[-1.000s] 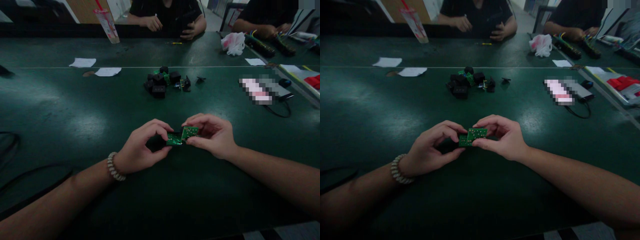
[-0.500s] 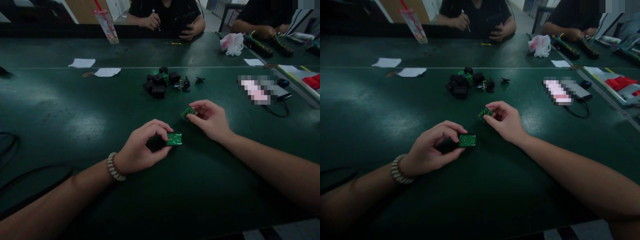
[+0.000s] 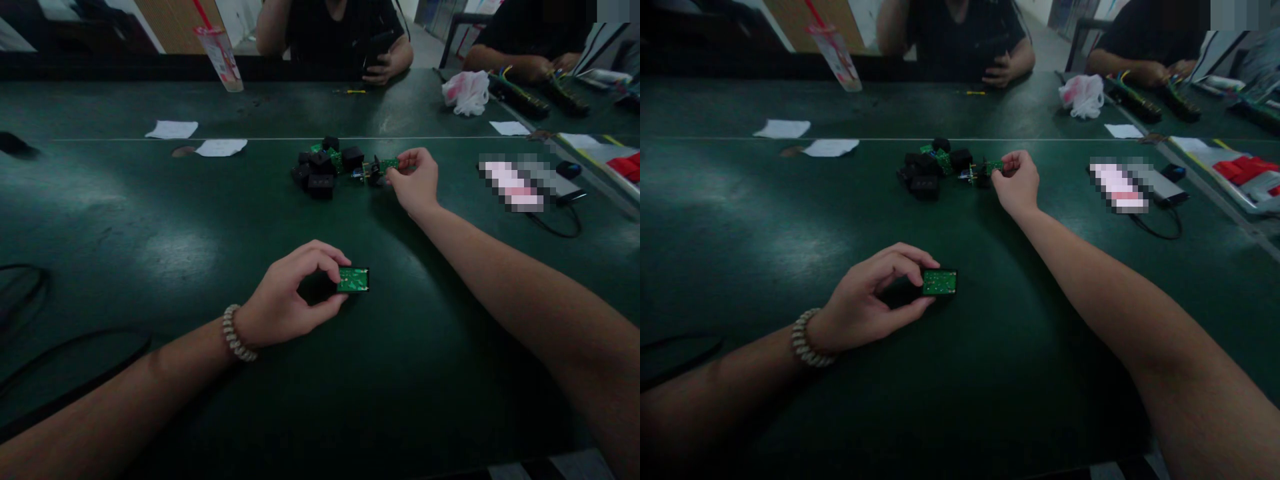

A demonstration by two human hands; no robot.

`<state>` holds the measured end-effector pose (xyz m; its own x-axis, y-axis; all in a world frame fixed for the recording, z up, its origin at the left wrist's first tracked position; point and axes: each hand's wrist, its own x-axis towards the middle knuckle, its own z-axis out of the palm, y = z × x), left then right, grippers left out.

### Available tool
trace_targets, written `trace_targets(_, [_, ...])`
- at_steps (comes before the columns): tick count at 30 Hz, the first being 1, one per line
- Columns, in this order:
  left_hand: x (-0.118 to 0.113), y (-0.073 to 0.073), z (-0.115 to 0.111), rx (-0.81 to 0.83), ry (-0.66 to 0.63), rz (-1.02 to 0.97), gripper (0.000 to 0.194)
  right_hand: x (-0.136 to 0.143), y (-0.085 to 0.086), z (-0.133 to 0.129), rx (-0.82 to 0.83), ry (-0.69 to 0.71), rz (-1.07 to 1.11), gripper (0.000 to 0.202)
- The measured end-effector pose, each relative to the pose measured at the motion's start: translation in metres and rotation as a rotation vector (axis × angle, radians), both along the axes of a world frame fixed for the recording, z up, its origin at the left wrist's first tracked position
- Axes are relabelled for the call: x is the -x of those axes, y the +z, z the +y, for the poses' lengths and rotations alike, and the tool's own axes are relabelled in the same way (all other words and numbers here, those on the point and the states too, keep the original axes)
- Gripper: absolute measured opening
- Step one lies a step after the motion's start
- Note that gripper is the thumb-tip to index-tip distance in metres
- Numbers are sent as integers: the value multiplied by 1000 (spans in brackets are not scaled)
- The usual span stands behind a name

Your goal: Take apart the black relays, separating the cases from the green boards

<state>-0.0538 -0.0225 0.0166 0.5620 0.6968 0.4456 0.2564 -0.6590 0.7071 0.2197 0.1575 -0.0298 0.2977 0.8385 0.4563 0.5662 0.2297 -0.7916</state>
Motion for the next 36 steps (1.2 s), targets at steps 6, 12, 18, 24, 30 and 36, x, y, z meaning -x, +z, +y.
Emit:
trace_targets(6, [1, -2, -1, 13, 3, 5, 21, -12, -3, 21, 23, -98, -171, 20])
trace_targets(12, [1, -2, 0, 4, 5, 10, 21, -6, -2, 21, 12, -70, -165, 8])
trace_targets(18, [1, -3, 0, 20, 0, 10, 21, -1, -1, 16, 6, -64, -252, 9])
trace_targets(24, [1, -2, 0, 17, 8, 3, 21, 6, 5, 3, -3, -134, -457, 10])
trace_targets(30, [1, -1, 0, 14, 2, 13, 20, 44, 25, -19, -69, 202, -710, 32])
trace_targets(36, [1, -1, -1, 16, 0, 17, 21, 84, 19, -4, 30, 279, -747, 74])
